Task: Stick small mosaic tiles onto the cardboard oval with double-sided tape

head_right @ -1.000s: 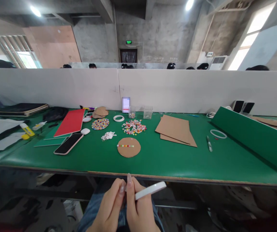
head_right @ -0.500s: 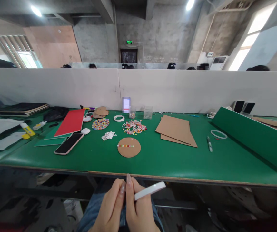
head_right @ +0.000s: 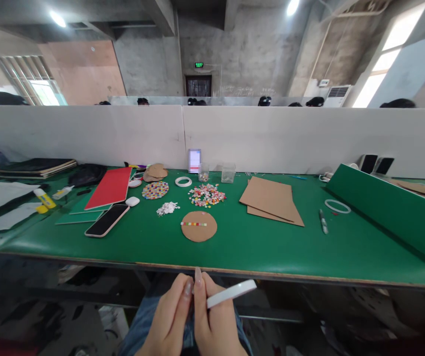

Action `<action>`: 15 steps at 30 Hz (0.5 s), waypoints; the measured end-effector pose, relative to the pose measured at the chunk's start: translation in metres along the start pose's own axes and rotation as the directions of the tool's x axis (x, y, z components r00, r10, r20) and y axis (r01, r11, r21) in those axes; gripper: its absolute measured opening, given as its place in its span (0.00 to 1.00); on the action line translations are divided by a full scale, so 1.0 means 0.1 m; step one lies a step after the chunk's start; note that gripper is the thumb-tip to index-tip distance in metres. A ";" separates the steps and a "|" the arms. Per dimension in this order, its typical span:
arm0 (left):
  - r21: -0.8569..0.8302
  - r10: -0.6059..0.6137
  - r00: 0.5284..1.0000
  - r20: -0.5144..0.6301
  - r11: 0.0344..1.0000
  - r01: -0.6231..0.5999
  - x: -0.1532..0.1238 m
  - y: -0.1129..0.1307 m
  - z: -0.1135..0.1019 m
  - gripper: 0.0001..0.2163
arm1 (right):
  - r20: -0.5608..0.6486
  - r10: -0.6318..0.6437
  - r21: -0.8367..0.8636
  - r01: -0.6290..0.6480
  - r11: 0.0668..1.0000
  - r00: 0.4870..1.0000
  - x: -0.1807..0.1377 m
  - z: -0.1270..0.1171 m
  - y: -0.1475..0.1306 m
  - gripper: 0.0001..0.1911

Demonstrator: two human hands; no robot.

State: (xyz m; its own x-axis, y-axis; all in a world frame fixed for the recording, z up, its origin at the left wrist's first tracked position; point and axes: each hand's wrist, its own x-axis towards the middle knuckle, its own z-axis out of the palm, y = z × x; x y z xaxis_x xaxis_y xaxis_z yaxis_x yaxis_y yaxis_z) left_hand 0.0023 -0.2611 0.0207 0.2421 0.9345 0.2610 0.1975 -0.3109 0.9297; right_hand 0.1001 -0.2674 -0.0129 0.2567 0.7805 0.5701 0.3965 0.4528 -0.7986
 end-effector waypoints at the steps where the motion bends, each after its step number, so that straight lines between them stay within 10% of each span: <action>1: -0.011 -0.013 1.000 0.016 1.000 0.013 0.00 0.01 0.00 0.19 | 0.000 0.016 -0.002 -0.016 1.000 1.000 0.01 0.00 -0.01 0.15; 15: 0.073 0.092 0.995 0.035 0.993 -0.095 0.00 -0.03 -0.04 0.15 | 0.108 -0.008 0.043 0.003 0.999 0.994 0.17 -0.04 -0.21 0.20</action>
State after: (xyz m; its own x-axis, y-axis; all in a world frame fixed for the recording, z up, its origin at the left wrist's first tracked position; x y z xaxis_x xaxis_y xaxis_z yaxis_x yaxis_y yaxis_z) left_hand -0.0020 -0.2598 0.0186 0.2920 0.8953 0.3365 0.2429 -0.4097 0.8793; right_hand 0.0998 -0.2655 0.0144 0.1568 0.8189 0.5522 0.3587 0.4737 -0.8043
